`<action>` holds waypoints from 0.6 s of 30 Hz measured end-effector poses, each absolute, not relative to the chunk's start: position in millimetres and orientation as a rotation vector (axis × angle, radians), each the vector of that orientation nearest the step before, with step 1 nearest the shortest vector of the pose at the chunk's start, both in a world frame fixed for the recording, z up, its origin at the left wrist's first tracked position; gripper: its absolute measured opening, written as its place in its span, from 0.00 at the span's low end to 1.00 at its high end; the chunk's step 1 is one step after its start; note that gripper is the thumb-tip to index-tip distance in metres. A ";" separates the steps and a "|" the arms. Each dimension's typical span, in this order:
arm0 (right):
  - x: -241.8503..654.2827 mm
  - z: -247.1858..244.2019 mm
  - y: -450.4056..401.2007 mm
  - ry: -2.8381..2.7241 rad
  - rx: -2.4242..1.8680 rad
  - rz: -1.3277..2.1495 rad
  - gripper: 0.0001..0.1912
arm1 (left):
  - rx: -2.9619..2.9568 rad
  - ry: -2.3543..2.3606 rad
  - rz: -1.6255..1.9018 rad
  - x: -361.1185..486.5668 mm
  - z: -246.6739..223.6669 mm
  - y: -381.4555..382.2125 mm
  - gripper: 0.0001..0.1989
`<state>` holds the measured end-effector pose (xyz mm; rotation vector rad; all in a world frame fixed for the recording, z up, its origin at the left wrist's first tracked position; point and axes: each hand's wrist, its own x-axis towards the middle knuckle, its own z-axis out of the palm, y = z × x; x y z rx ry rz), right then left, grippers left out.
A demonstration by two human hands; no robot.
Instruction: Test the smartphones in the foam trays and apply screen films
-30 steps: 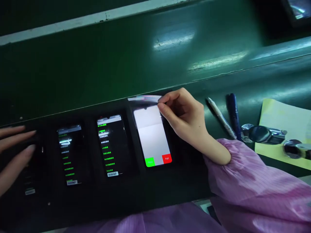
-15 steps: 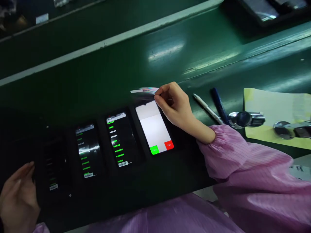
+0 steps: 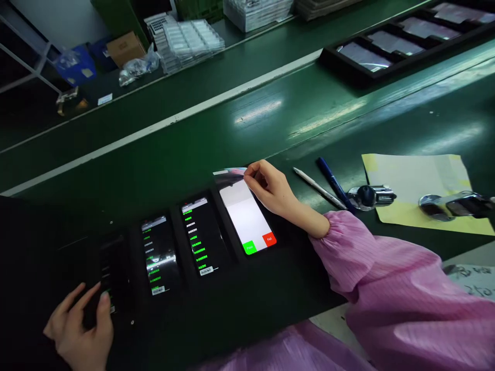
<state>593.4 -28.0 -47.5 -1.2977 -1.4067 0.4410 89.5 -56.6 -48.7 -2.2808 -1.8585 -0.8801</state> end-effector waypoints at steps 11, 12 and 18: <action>607.6 -28.8 -49.4 -1.662 -1.427 0.601 0.13 | -2.187 -1.647 -0.875 88.9 -64.5 -61.0 0.16; 610.0 -21.1 -60.0 -1.744 -1.420 0.644 0.15 | -2.183 -1.645 -0.893 88.8 -66.8 -60.9 0.15; 589.7 -5.0 -135.9 -2.074 -1.396 0.577 0.21 | -2.175 -1.561 -1.006 97.0 -71.7 -57.9 0.11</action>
